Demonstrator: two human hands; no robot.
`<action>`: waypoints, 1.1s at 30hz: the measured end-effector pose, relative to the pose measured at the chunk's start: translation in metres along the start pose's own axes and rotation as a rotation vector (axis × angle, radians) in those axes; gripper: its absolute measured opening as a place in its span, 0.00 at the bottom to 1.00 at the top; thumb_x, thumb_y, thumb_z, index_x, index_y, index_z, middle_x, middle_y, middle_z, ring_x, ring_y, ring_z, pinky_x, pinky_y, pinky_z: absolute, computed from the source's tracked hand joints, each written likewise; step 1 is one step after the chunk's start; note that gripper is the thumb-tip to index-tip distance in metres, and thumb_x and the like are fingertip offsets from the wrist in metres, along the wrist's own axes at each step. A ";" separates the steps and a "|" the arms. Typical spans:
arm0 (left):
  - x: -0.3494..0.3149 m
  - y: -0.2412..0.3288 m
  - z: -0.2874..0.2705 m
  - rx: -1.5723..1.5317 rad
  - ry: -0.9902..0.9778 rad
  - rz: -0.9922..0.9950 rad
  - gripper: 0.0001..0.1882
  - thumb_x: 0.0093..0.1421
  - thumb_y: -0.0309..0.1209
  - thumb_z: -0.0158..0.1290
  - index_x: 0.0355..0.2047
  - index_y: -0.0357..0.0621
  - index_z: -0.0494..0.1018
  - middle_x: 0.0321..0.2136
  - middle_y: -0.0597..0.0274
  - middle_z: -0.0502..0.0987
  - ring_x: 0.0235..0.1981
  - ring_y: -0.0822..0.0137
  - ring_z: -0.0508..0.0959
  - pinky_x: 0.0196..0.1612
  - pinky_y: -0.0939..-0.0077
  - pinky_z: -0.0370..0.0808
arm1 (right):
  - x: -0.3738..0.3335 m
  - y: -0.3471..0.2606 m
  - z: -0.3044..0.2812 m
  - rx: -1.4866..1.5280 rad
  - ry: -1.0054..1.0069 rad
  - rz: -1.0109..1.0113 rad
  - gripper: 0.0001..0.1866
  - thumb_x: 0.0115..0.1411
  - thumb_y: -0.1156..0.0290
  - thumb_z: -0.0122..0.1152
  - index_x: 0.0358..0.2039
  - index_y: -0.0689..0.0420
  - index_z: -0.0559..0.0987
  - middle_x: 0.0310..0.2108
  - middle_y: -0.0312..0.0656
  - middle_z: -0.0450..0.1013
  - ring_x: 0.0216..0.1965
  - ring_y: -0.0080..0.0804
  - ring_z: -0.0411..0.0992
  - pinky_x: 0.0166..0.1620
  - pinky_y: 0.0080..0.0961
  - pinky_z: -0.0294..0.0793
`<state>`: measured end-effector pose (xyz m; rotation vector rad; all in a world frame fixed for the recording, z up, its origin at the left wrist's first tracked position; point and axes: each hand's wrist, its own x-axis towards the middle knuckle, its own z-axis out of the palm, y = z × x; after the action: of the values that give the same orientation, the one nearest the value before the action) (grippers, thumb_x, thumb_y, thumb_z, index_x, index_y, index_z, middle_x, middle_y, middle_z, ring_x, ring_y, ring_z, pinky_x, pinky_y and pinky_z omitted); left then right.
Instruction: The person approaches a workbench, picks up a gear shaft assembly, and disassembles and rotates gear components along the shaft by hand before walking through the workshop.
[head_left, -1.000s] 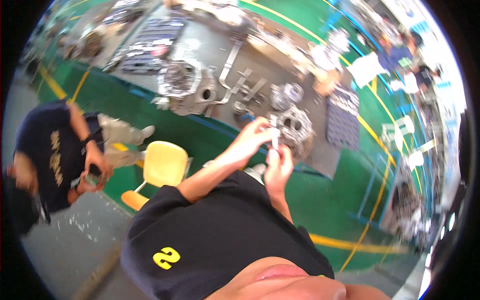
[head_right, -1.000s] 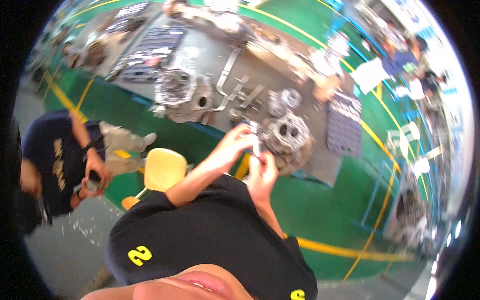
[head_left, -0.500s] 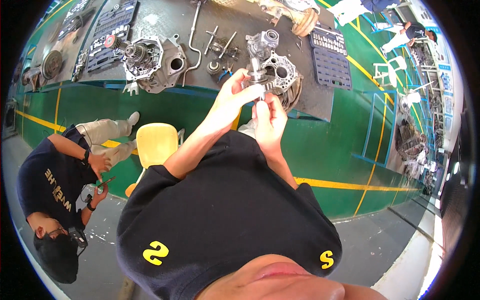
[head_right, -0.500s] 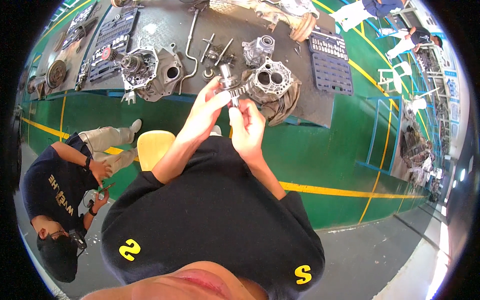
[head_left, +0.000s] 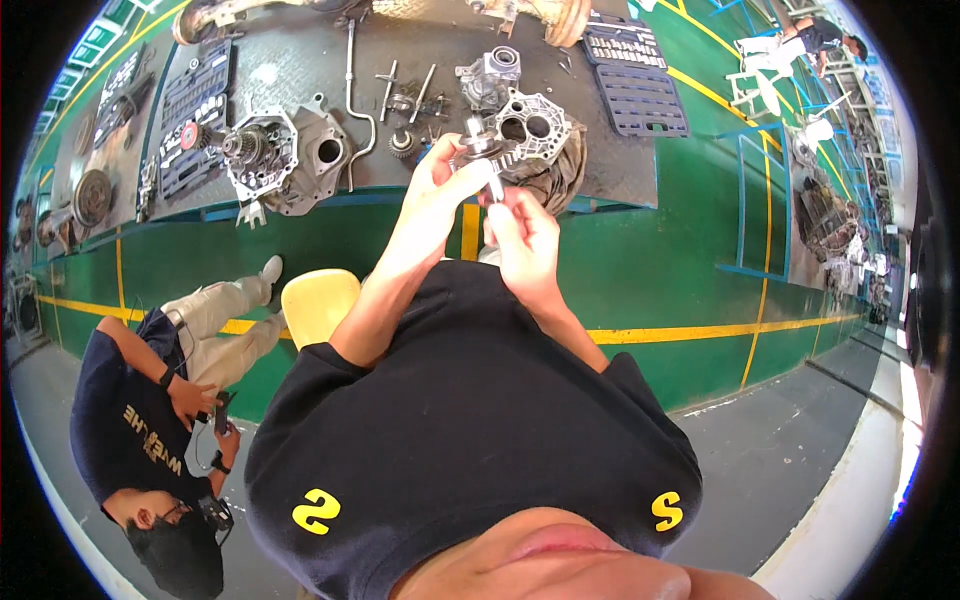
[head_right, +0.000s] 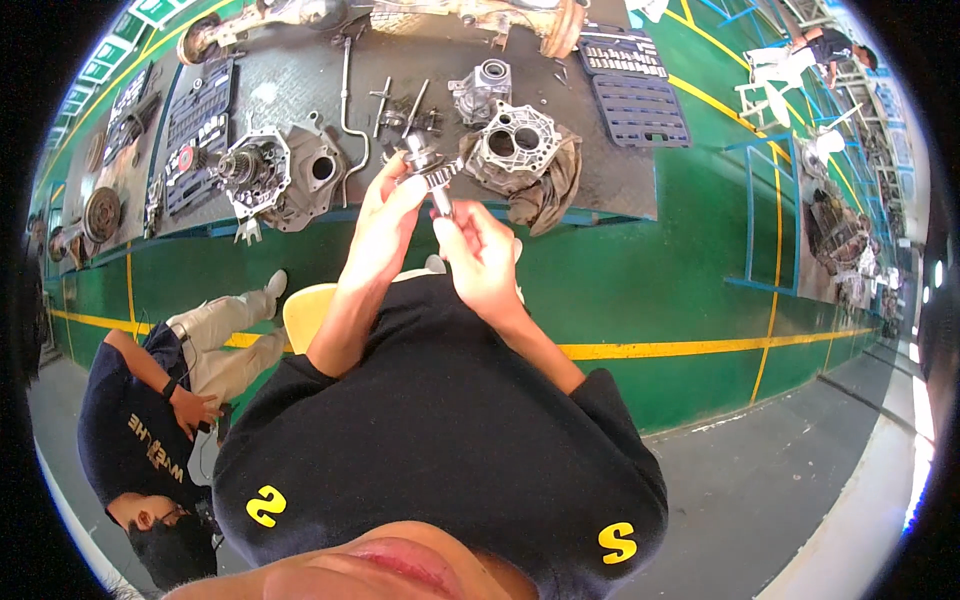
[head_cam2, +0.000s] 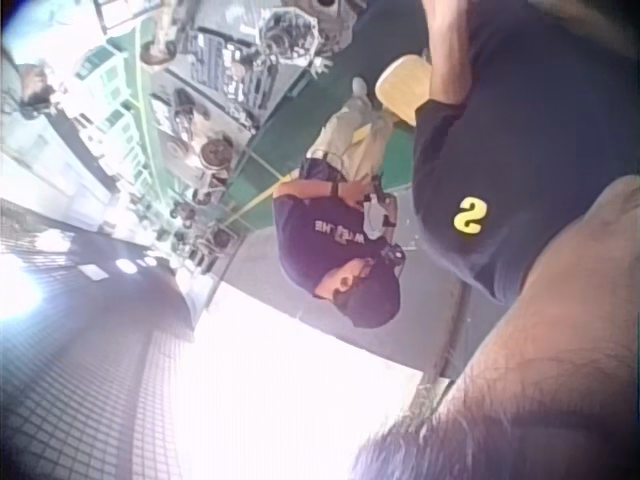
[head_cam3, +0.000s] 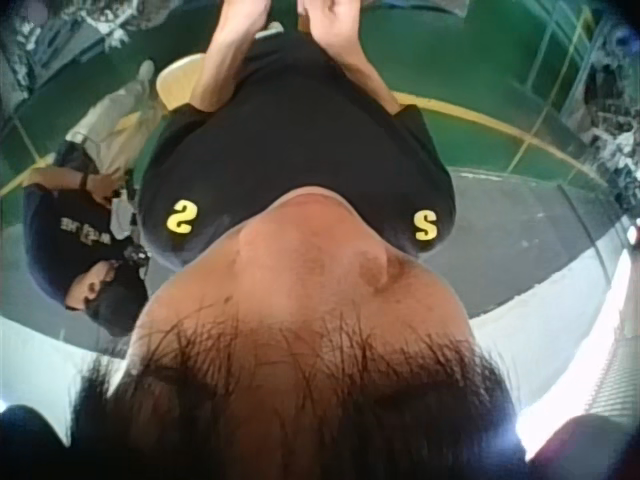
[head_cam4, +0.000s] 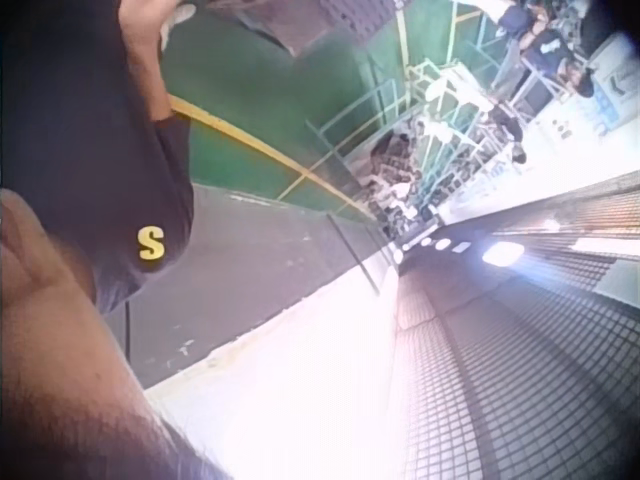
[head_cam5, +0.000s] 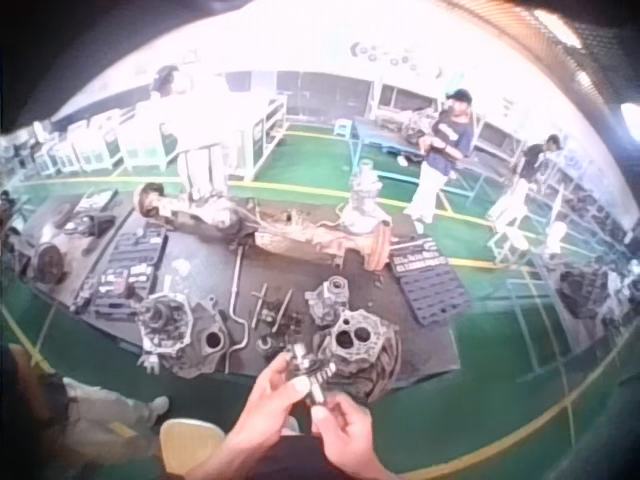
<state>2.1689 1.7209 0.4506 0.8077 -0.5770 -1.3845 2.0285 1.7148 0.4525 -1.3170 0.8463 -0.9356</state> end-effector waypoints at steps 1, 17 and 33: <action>0.002 -0.002 0.001 0.001 -0.014 0.010 0.21 0.59 0.34 0.55 0.50 0.37 0.66 0.41 0.60 0.74 0.42 0.71 0.73 0.49 0.74 0.68 | -0.007 0.006 -0.005 0.036 0.013 0.008 0.04 0.63 0.76 0.54 0.36 0.63 0.74 0.23 0.28 0.68 0.22 0.10 0.63 0.25 0.11 0.62; 0.006 -0.017 0.031 -0.106 -0.074 -0.052 0.15 0.60 0.26 0.55 0.46 0.40 0.67 0.32 0.64 0.76 0.27 0.76 0.75 0.24 0.81 0.71 | 0.003 0.002 -0.021 0.111 0.069 -0.009 0.05 0.64 0.74 0.51 0.37 0.62 0.74 0.22 0.30 0.67 0.23 0.13 0.63 0.28 0.13 0.62; -0.001 -0.033 0.020 -0.119 0.015 -0.094 0.16 0.61 0.29 0.55 0.47 0.38 0.65 0.28 0.63 0.75 0.21 0.75 0.74 0.22 0.82 0.70 | -0.003 0.015 -0.022 0.051 0.065 0.067 0.05 0.64 0.73 0.51 0.33 0.61 0.73 0.20 0.29 0.65 0.21 0.13 0.60 0.25 0.14 0.59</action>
<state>2.1327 1.7190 0.4371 0.7564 -0.4458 -1.4833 2.0088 1.7089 0.4363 -1.2128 0.9058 -0.9456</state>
